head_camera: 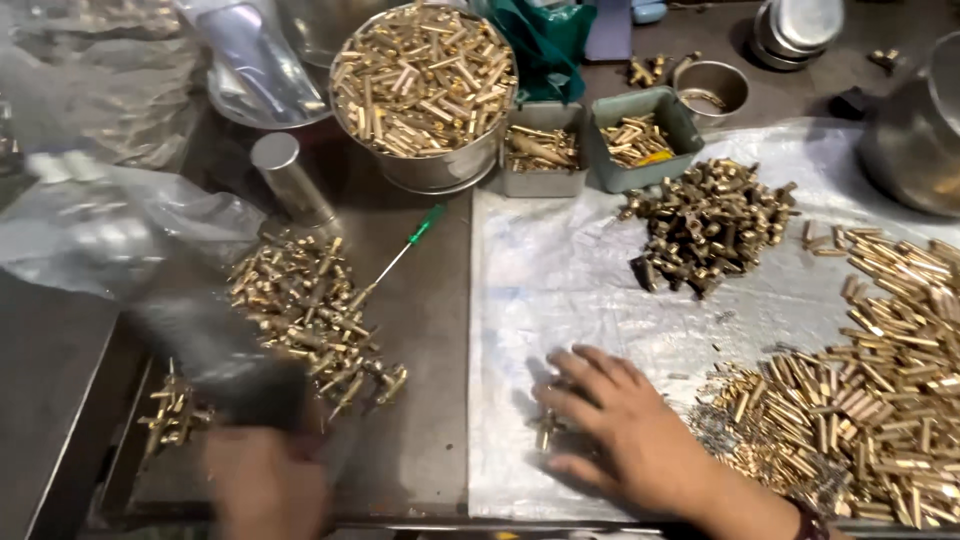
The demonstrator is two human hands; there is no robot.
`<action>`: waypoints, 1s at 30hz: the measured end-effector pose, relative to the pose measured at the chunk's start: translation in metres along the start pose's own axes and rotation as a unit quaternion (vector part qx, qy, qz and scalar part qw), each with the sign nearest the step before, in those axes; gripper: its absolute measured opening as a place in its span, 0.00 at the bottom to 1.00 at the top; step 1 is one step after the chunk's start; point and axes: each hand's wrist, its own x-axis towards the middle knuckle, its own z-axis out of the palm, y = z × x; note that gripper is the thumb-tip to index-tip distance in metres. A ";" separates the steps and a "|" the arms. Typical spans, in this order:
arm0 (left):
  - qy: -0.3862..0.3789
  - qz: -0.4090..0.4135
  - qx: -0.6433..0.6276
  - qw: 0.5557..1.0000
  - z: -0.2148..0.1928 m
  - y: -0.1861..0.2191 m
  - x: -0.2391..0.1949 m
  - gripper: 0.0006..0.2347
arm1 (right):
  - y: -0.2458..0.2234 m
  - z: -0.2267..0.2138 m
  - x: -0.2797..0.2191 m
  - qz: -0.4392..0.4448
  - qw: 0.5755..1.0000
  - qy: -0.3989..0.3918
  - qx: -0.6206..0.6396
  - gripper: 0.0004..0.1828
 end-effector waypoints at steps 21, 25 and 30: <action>-0.164 0.061 -0.509 0.843 -0.378 -0.029 0.179 0.06 | 0.025 0.025 0.000 -0.030 0.994 -0.036 -0.101 0.27; -0.116 0.068 -0.361 0.923 -0.324 -0.007 0.164 0.24 | 0.030 0.031 -0.005 -0.023 0.996 -0.046 -0.073 0.25; -0.048 0.049 -0.233 0.970 -0.233 0.031 0.112 0.27 | 0.035 0.033 -0.009 0.007 0.999 0.000 -0.037 0.24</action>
